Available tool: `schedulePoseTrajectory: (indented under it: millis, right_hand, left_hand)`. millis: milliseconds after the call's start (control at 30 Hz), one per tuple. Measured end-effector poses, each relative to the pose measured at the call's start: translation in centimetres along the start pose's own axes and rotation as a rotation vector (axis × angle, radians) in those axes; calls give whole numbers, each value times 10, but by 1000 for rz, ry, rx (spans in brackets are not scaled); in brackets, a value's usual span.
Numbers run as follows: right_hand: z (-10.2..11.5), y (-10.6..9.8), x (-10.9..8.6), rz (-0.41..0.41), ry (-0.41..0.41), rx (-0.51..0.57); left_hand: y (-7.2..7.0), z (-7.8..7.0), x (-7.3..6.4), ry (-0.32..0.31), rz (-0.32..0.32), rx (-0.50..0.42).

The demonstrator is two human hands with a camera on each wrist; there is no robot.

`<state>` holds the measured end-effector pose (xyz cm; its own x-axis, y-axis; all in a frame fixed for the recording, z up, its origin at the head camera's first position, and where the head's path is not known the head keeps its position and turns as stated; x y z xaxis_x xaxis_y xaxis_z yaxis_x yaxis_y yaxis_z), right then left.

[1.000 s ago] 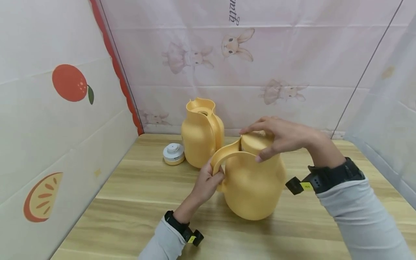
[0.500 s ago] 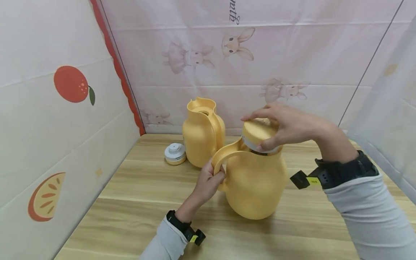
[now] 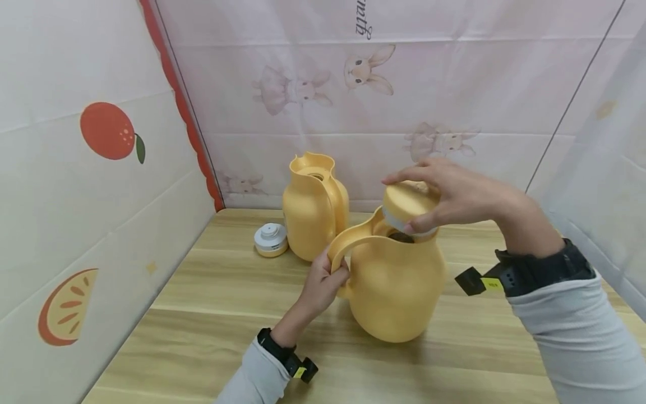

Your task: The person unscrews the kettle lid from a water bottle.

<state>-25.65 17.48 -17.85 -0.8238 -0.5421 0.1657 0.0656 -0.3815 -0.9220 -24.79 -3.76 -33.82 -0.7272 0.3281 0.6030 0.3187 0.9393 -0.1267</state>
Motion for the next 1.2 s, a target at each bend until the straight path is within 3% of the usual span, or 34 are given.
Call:
schedulePoseTrajectory:
  millis: [400,667,833,1200]
  right_hand:
    - [-27,-18,-15,-28,114,-12]
    - [-40,-22,-25,-41,88,25]
    - [-53,-23,-37,-47,132,70]
    - [-76,-14,-53,-5,228,-70]
  left_hand:
    - [3,4,3,-19,-4,-12]
    - [2,4,2,-36,-10,-28]
    - [2,5,2,-29,-19,-19]
    - [4,4,1,-41,-15,-27]
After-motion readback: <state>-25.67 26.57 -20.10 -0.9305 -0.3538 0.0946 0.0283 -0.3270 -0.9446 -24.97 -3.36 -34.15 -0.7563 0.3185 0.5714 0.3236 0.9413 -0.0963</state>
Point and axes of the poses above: each hand's wrist, its own x-axis towards the middle knuckle, its own y-axis out of the palm, z = x × y, the point moved 3 cm from there along x, towards the middle knuckle, and after that the axes turned 4 degrees about y, right-handed, at the moved point
